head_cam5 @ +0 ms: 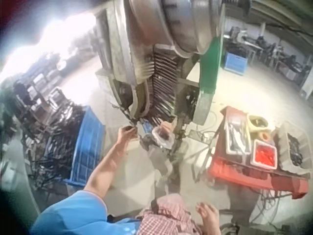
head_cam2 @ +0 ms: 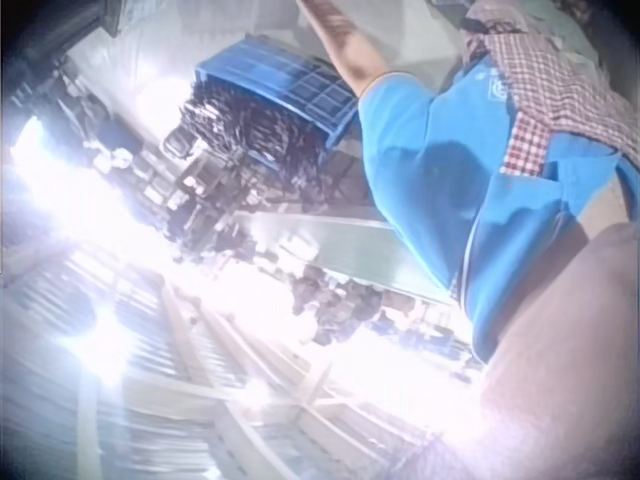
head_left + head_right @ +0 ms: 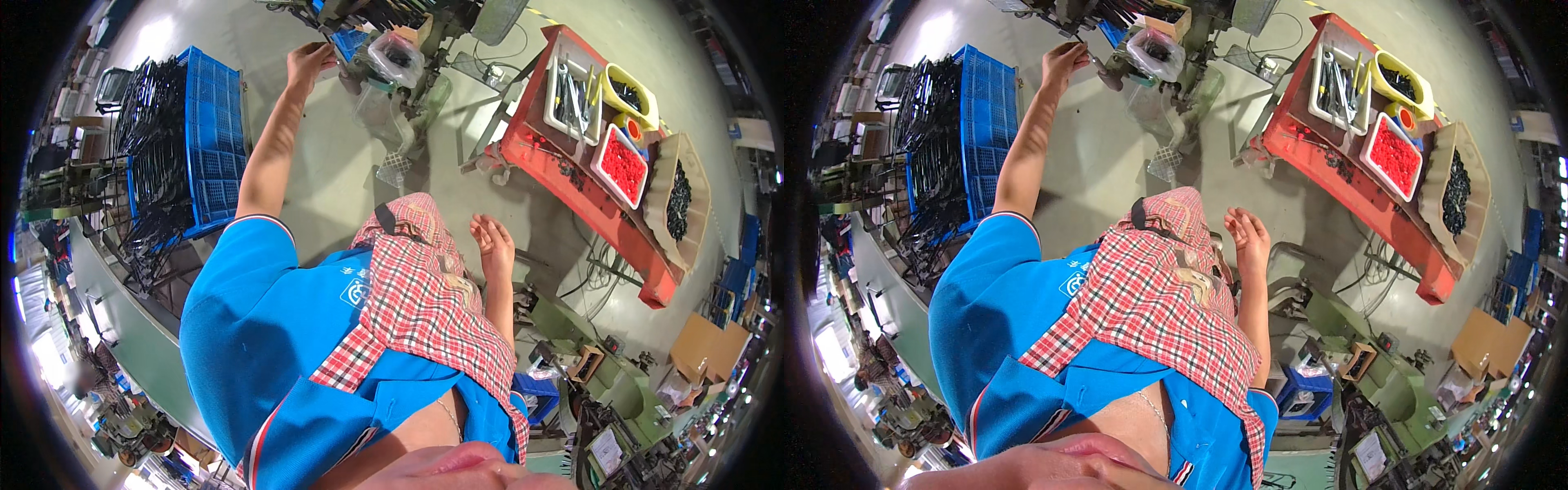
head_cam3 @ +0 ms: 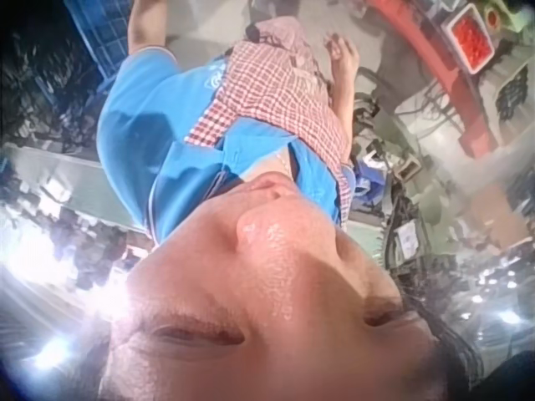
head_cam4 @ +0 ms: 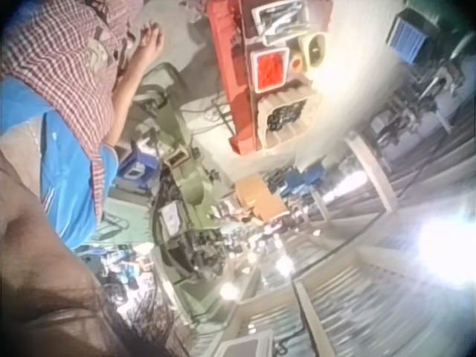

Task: The person repeatedly picks up black metal frames from a blue crate, places them into a green press machine, operates the press, and removes the frames. The person also handles small red components from a tray and places them into a container.

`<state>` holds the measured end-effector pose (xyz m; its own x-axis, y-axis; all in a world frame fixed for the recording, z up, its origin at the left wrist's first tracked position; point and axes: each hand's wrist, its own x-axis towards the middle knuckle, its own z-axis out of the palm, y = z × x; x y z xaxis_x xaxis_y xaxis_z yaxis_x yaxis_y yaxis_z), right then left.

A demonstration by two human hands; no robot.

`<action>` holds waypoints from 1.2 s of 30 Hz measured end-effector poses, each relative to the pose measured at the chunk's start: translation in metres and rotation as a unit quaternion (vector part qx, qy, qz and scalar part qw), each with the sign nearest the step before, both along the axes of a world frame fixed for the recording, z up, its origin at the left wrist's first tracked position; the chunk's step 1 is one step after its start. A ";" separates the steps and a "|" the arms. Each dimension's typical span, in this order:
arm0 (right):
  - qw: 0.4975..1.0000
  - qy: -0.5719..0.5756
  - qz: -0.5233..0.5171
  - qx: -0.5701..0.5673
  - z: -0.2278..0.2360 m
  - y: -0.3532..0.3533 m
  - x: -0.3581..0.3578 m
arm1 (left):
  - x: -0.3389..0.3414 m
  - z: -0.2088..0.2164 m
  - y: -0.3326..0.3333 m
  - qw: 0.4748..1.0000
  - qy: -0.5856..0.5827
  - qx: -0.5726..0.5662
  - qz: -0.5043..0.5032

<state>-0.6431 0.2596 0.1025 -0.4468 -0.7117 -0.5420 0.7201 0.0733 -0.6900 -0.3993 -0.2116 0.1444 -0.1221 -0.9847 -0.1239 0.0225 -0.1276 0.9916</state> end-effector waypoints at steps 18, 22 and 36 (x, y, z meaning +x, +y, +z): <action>0.995 -0.042 -0.088 -0.008 -0.014 0.039 0.047 | 0.009 -0.001 -0.015 0.985 -0.088 0.144 -0.031; 0.991 -0.052 -0.124 -0.006 -0.020 0.053 0.067 | 0.032 -0.012 -0.047 0.956 0.052 0.263 -0.119; 0.939 0.037 -0.342 0.016 -0.051 0.209 0.149 | -0.036 -0.132 0.067 0.986 -0.128 0.066 -0.086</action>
<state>-0.4939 0.4689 0.0518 -0.8310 -0.2290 -0.5070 0.5561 -0.3672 -0.7456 -0.4355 -0.1449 0.0126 -0.2344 -0.9251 -0.2987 -0.2601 -0.2363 0.9362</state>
